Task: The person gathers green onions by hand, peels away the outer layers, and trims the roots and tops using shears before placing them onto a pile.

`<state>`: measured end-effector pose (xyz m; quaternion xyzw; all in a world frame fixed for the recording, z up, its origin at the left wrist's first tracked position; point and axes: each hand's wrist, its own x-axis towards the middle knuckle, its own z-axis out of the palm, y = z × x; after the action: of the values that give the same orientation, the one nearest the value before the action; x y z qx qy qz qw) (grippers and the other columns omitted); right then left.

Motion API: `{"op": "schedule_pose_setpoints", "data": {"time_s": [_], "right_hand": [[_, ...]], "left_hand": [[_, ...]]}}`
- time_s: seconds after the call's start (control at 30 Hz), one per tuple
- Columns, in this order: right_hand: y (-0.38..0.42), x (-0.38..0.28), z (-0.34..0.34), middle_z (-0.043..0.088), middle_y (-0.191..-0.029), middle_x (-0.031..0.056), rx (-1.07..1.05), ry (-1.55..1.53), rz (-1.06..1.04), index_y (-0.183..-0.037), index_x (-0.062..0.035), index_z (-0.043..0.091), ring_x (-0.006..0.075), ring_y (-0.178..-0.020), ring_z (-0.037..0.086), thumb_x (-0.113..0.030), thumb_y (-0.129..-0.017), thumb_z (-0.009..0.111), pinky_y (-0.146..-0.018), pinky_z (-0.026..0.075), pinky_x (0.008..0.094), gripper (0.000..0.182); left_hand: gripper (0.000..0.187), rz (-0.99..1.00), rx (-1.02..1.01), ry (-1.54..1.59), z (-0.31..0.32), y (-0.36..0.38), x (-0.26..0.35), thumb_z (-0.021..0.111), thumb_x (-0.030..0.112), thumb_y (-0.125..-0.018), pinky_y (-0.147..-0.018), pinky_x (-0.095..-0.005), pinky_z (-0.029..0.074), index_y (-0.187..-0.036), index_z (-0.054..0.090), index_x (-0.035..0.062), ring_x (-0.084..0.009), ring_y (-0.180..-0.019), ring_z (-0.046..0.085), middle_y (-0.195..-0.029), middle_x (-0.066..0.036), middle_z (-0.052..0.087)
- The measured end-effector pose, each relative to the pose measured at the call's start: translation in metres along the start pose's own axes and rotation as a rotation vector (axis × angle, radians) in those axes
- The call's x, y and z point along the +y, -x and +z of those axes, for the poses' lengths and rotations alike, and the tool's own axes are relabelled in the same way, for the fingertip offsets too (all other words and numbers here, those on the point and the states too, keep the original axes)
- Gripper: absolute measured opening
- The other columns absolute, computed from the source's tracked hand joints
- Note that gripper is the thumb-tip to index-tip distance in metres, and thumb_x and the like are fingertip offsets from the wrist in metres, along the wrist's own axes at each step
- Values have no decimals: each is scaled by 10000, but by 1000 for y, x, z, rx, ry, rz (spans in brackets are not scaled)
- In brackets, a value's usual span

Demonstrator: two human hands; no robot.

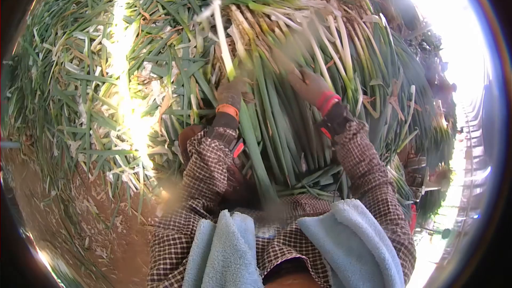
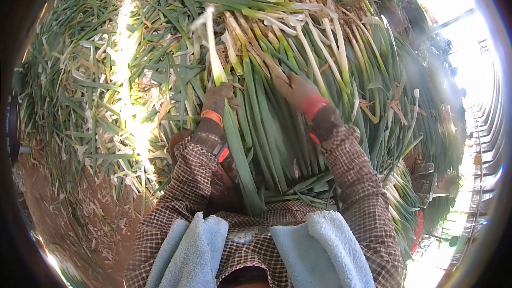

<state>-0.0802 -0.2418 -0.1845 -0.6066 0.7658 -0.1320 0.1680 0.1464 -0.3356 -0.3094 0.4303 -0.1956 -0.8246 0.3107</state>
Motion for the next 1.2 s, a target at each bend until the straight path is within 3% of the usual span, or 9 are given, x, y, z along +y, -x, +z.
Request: {"op": "schedule_pose_setpoints", "data": {"time_s": [0.17, 0.23, 0.3, 0.37, 0.67, 0.7, 0.8, 1.13, 1.2], "right_hand": [[51, 6, -18, 651, -863, 258, -134, 99, 51, -986, -7, 606, 449, -851, 627, -506, -915, 540, -742, 476, 489, 508], [56, 6, -13, 659, -883, 260, -158, 96, 54, -988, -7, 606, 454, -863, 626, -513, -914, 535, -762, 477, 505, 516], [53, 6, -8, 659, -880, 261, -171, 106, 67, -987, -4, 602, 459, -854, 625, -508, -919, 525, -761, 474, 511, 515], [40, 4, -5, 658, -878, 263, -145, 107, 35, -977, 6, 604, 458, -858, 624, -515, -920, 518, -766, 475, 512, 530], [-82, -3, 17, 653, -934, 297, -115, 107, 9, -1001, 46, 637, 460, -915, 619, -583, -909, 473, -831, 474, 494, 657], [-99, -2, 19, 652, -951, 303, -129, 94, 35, -1015, 51, 643, 461, -925, 618, -595, -903, 471, -840, 474, 489, 678], [-153, 34, 54, 654, -971, 300, -71, 103, -139, -1043, 58, 651, 451, -944, 625, -613, -891, 468, -845, 477, 473, 712], [-9, 21, -5, 648, -832, 230, -103, -228, 37, -962, 27, 631, 408, -834, 643, -495, -904, 557, -732, 469, 441, 531], [32, 23, -2, 575, -737, 100, -117, -249, 9, -1002, 13, 627, 202, -717, 547, -434, -934, 561, -642, 445, 359, 456]], "left_hand": [[97, 24, -277, 349, 6, -25, -19, 599, 68, -896, -628, -510, 574, -912, 551, -15, -395, -696, 650, -784, -183, 615], [155, 197, -265, 235, 43, -1, -11, 616, 76, -900, -765, -518, 599, -1003, 564, -28, -376, -767, 671, -846, -177, 636], [169, 330, -188, 90, 51, -25, -26, 621, 83, -882, -720, -438, 588, -1011, 572, -16, -312, -733, 667, -847, -165, 636], [307, 405, 15, -532, 57, -53, -24, 660, 130, -814, -634, -335, 515, -1066, 567, -19, -196, -675, 626, -851, -130, 635], [821, 423, 374, -887, 99, -55, 6, 813, 324, -630, -754, -362, 521, -1282, 474, -42, -265, -883, 659, -1024, -162, 670], [1016, 351, 233, -827, 94, -56, 9, 849, 370, -584, -857, -361, 510, -1388, 392, -49, -286, -1039, 636, -1188, -208, 625], [1109, 267, 214, -940, 112, -40, 25, 867, 395, -568, -885, -369, 496, -1437, 337, -46, -287, -1068, 619, -1261, -219, 578], [415, 122, -190, -50, 48, -60, 5, 617, 235, -921, -929, -333, 442, -1287, 595, 42, -163, -1115, 568, -1257, -45, 611], [379, 114, -192, -41, 33, -43, 7, 599, 230, -934, -941, -331, 438, -1269, 618, 53, -158, -1121, 566, -1235, -36, 626]]}}
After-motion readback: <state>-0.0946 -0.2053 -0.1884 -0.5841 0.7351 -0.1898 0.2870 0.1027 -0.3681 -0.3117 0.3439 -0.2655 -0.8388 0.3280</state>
